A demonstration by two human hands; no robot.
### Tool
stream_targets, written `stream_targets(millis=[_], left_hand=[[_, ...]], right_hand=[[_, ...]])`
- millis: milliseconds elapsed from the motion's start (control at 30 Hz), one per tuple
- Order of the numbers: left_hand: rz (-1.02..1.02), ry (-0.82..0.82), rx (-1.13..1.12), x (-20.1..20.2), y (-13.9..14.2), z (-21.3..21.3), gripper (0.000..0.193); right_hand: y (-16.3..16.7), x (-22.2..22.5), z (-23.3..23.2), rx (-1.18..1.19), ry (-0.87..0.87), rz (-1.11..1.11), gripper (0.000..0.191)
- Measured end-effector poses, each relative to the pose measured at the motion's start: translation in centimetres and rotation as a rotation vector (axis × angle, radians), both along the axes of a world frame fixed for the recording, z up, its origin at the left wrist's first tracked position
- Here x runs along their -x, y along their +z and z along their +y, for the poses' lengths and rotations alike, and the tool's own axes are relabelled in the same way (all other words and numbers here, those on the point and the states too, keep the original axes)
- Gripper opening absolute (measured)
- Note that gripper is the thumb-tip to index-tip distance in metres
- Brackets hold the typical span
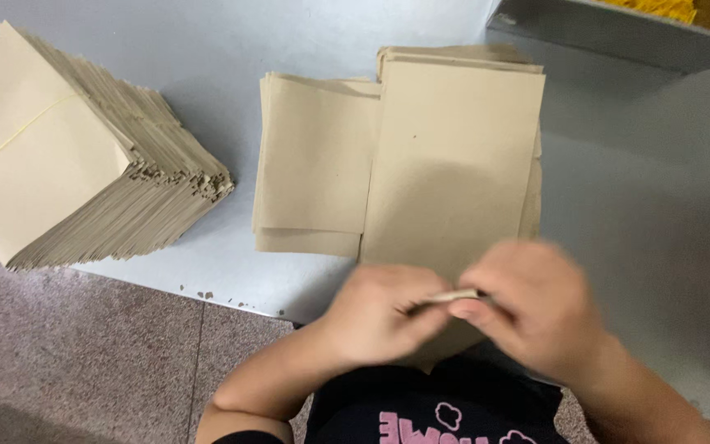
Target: The person folds kraft paper sheets into paper bags at a workbench, creasing the sides and bottom by hand, then places each finished bag onto a growing stack beside the work area. The person repeats this folding cycle continuously throughout the clip.
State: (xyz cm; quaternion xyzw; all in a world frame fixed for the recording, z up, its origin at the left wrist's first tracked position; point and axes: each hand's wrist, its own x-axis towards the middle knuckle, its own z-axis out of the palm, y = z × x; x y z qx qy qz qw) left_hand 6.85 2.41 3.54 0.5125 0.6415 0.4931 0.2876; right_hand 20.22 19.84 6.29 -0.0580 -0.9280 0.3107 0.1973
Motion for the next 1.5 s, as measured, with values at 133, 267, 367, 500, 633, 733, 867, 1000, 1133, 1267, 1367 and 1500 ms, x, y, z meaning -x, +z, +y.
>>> stream_targets(millis=[133,267,367,500,633,733,867,1000,1133,1267,1367,1500], left_hand=[[0.166,-0.162,0.014,0.3,0.9,0.1,0.04],[0.24,-0.18,0.007,1.6,2.0,-1.6,0.045],[0.304,-0.127,0.004,2.7,1.9,-2.6,0.04],[0.406,-0.045,0.075,3.8,1.0,-4.5,0.042],[0.112,0.55,0.074,6.7,-0.1,-7.2,0.022],[0.478,0.836,0.455,9.1,-0.8,-8.1,0.037],[0.785,0.812,0.748,10.1,-1.1,-7.2,0.038],[1.035,0.914,0.463,8.3,0.3,-6.5,0.05],[0.552,0.182,0.131,6.7,0.4,-4.6,0.05],[0.613,-0.033,0.148,5.0,-1.5,-2.4,0.039],[0.649,-0.041,0.171,4.9,-2.5,-1.9,0.027],[0.444,0.187,0.024,4.2,-2.5,-1.5,0.03]], right_hand=[[-1.0,-1.5,0.9,-0.034,-0.06,0.055,0.012],[-2.8,-3.4,2.6,-0.019,-0.284,0.087,0.033],[-4.3,-3.9,3.1,0.033,-0.285,0.149,0.035],[-4.6,-2.6,2.9,0.255,-0.382,0.074,0.031],[-2.8,-0.3,1.6,0.162,-0.196,0.104,0.06],[-2.2,1.2,-0.9,-0.044,-0.002,-0.196,0.066],[-3.4,1.5,-3.3,-0.151,0.141,-0.15,0.051],[-4.8,0.8,-2.7,-0.09,0.128,-0.176,0.038],[-5.0,0.4,-2.1,-0.105,0.117,-0.157,0.03],[-5.1,0.8,-3.4,-0.131,0.078,-0.106,0.025],[-5.4,0.9,-4.0,-0.142,0.057,-0.089,0.026],[-4.6,0.0,-2.8,0.162,-0.019,-0.129,0.02]])
